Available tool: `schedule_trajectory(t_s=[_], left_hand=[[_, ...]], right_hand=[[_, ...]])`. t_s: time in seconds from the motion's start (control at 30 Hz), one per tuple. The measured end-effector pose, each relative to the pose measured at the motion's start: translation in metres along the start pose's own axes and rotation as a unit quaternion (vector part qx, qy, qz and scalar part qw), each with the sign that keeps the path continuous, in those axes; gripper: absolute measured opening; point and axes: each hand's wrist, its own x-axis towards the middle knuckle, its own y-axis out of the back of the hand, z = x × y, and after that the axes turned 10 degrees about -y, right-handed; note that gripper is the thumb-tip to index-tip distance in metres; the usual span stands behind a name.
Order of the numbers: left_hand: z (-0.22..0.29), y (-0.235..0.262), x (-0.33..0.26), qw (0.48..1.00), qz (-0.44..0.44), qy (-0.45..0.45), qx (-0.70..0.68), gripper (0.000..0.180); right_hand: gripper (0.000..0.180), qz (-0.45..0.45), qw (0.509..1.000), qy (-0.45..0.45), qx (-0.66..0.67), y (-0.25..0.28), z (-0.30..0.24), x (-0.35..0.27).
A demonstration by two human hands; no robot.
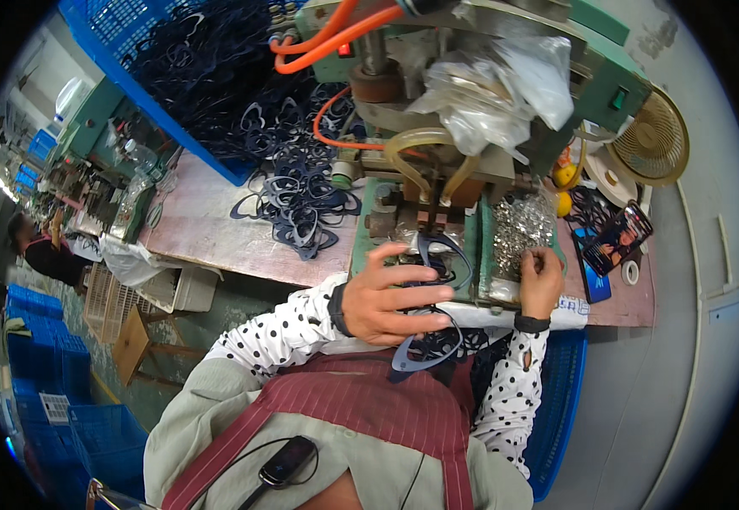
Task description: The person assembles eyeglasses by inserting small metal components into the frame arms using a press machine. They repeatedly pick up frames, position them under the press, and operate the machine to secure the parts.
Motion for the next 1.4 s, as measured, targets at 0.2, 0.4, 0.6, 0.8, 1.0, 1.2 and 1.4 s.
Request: schedule_trajectory(t_s=[0.2,0.4,0.6,0.8,1.0,1.2,1.4], left_hand=[[-0.024,0.036,-0.100,0.916,0.021,0.245,0.317,0.033],[-0.056,0.089,-0.175,0.794,-0.236,0.374,0.417,0.022],[-0.076,0.116,-0.176,0.857,-0.258,0.352,0.275,0.020],[-0.056,0.097,-0.107,0.876,0.043,0.463,0.127,0.020],[-0.020,0.053,-0.022,0.971,-0.018,0.097,0.218,0.028],[0.001,0.015,0.021,0.990,-0.001,0.021,0.137,0.036],[0.003,-0.001,0.019,1.000,0.002,0.020,0.012,0.041]], right_hand=[[0.008,0.045,0.997,0.004,0.056,-0.010,0.010,0.000],[0.014,0.079,0.993,-0.046,0.071,-0.008,0.009,-0.002],[0.013,0.094,0.994,0.022,0.059,-0.009,0.001,-0.005],[0.013,0.064,0.992,0.077,0.075,-0.009,-0.033,-0.006],[0.018,-0.081,0.960,0.020,0.269,0.006,-0.109,-0.030],[0.030,-0.194,0.937,-0.002,0.289,0.016,-0.151,-0.053],[0.040,-0.200,0.938,-0.028,0.283,0.008,-0.160,-0.054]])
